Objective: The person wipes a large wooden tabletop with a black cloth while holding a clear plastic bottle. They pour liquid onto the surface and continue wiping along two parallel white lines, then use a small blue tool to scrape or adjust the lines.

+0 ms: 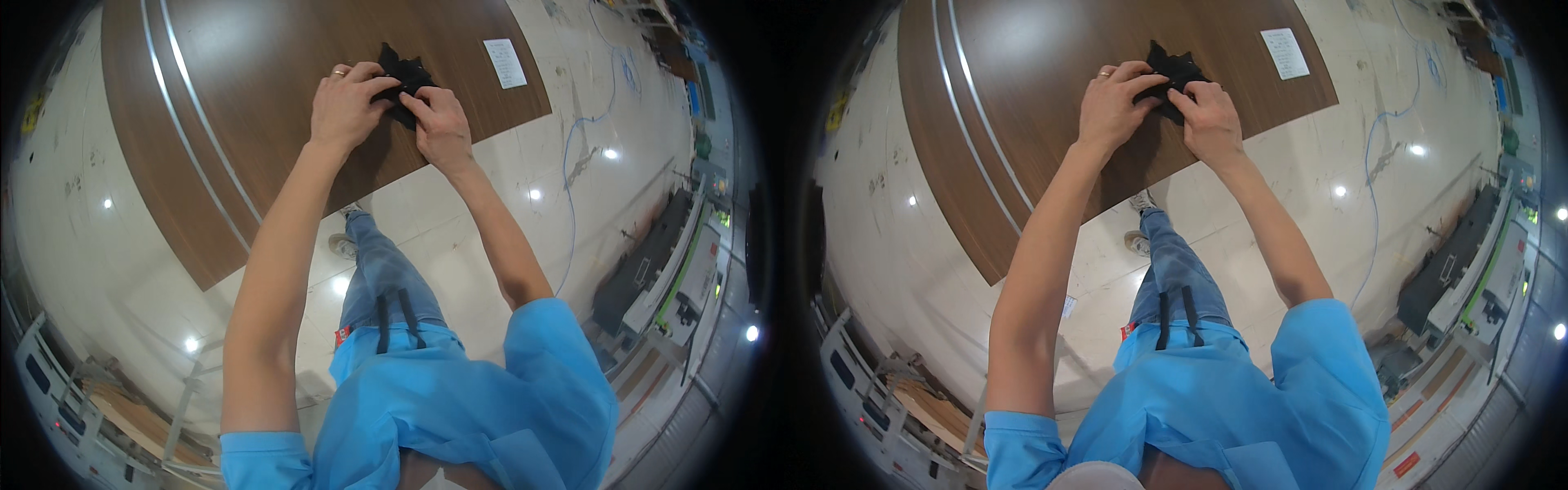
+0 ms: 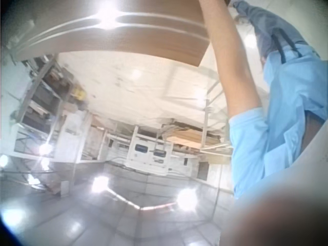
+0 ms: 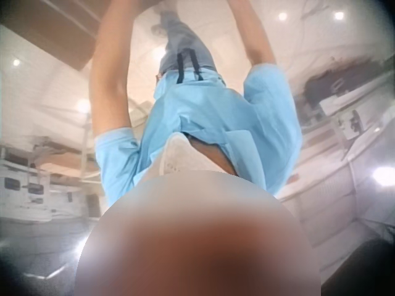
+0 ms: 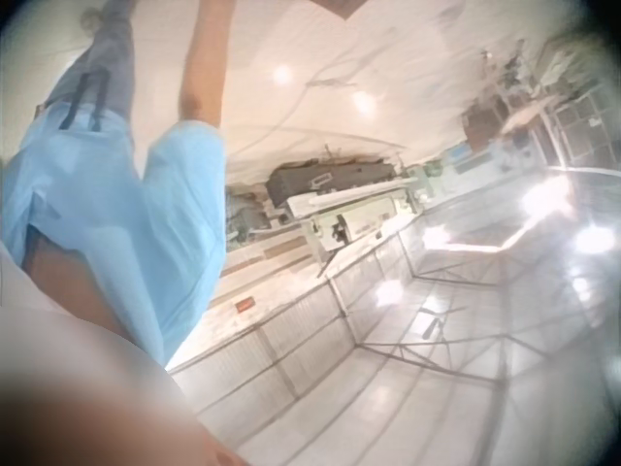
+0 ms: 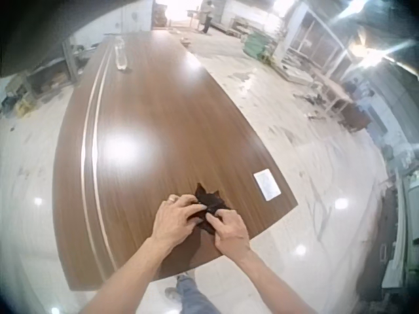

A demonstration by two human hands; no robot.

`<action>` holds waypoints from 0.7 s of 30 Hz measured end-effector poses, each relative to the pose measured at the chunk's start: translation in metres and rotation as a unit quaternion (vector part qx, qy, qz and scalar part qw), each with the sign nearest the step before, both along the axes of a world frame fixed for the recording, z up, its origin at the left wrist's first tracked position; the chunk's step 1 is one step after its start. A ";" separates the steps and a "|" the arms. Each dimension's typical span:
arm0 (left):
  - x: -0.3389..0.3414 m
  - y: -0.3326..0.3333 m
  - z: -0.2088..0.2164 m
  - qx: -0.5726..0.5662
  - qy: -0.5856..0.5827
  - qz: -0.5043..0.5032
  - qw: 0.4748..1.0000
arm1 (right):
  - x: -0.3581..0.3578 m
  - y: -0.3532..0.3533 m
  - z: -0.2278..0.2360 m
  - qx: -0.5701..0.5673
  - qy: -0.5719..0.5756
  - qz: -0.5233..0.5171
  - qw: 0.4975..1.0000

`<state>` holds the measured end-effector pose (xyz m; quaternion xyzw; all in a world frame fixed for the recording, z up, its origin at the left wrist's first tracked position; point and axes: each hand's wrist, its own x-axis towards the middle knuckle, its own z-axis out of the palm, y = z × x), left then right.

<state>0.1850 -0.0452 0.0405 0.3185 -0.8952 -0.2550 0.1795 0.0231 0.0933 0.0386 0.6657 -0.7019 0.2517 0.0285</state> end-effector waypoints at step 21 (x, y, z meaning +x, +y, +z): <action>0.122 -0.004 0.025 0.223 0.282 0.186 0.914 | 0.049 0.018 0.042 0.057 -0.502 -0.045 0.862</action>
